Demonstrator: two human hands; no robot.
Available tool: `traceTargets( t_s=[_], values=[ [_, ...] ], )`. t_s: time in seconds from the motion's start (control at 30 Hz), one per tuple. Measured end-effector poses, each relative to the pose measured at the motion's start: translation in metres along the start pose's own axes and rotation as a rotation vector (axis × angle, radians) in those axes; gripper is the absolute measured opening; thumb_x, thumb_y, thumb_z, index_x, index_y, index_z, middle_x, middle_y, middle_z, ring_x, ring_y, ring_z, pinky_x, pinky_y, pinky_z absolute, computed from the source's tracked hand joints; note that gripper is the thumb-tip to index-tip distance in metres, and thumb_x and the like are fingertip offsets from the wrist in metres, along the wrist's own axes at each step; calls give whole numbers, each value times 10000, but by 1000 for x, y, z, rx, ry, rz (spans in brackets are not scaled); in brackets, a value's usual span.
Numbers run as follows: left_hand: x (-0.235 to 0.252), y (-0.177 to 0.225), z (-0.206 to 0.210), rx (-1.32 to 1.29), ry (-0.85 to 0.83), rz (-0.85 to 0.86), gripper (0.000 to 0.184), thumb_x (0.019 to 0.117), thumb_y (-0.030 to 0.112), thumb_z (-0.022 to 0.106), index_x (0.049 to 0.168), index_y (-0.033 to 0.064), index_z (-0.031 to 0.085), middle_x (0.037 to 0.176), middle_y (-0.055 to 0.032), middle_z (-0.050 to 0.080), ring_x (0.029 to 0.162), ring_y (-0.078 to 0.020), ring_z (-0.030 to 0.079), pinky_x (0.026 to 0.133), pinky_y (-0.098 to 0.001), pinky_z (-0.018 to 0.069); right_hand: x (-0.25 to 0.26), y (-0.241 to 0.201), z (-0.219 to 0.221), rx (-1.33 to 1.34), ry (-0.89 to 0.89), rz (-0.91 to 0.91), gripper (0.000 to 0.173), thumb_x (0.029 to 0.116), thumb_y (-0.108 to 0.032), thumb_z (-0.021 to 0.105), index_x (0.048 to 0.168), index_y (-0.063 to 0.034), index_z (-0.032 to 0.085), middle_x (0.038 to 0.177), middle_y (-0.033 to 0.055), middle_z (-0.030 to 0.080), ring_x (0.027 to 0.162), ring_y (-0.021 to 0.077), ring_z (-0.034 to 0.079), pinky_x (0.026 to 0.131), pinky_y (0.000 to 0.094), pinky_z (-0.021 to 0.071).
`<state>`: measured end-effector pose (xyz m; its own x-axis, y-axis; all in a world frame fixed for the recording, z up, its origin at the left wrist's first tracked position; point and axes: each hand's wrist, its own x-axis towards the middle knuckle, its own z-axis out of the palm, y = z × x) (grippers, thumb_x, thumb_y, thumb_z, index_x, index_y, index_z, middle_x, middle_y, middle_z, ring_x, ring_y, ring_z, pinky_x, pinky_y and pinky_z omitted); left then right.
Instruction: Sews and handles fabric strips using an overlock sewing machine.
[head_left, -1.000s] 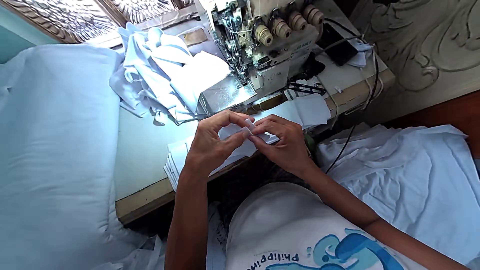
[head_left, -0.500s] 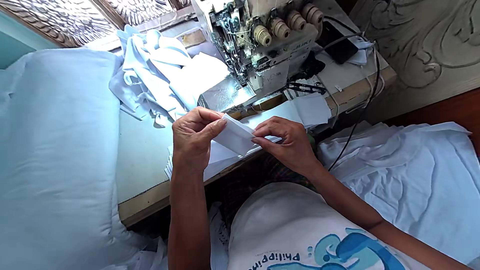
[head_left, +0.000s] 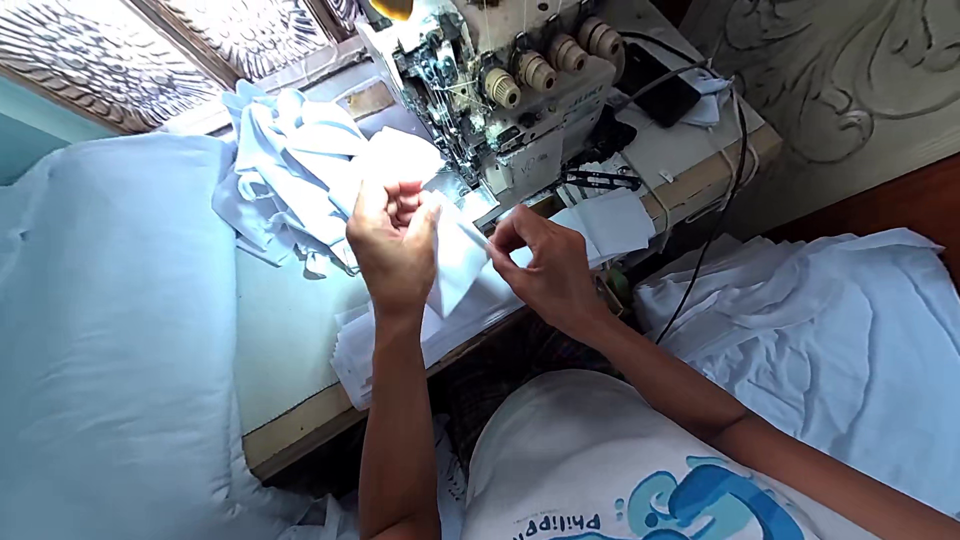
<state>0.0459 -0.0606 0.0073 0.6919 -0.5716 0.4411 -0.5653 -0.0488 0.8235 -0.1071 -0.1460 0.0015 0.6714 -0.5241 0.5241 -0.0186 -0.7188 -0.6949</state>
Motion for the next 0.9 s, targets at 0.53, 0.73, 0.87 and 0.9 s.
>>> traceTargets(
  t_s=[0.53, 0.73, 0.87, 0.9],
  values=[
    [-15, 13, 21, 571, -181, 170, 242, 1048, 226, 571, 1114, 68, 742, 962, -164, 654, 847, -323, 634, 726, -478, 499, 2, 13, -3, 61, -56, 175, 120, 837, -12, 672, 938, -35, 611, 787, 82, 615, 660, 178, 621, 539, 317, 516],
    [-1, 9, 33, 520, -134, 95, 217, 984, 185, 647, 1038, -15, 712, 854, -176, 686, 753, -308, 646, 706, -476, 496, 1, 18, -2, 8, -7, 169, 126, 839, -4, 675, 940, -40, 609, 802, 82, 609, 648, 160, 600, 525, 284, 489],
    [2, 11, 36, 573, -120, 89, 230, 998, 182, 633, 1011, -39, 696, 871, -199, 690, 761, -337, 658, 703, -504, 494, 5, 17, 0, -93, -1, 111, 217, 858, 13, 670, 1066, -32, 713, 845, 92, 594, 652, 178, 579, 520, 302, 467],
    [0, 11, 34, 600, -134, 126, 224, 1017, 186, 605, 993, -19, 692, 877, -195, 682, 765, -348, 658, 689, -513, 492, 5, 17, 0, -118, -14, 103, 262, 869, 12, 672, 1118, -37, 738, 858, 97, 586, 659, 185, 574, 526, 307, 470]
  ],
)
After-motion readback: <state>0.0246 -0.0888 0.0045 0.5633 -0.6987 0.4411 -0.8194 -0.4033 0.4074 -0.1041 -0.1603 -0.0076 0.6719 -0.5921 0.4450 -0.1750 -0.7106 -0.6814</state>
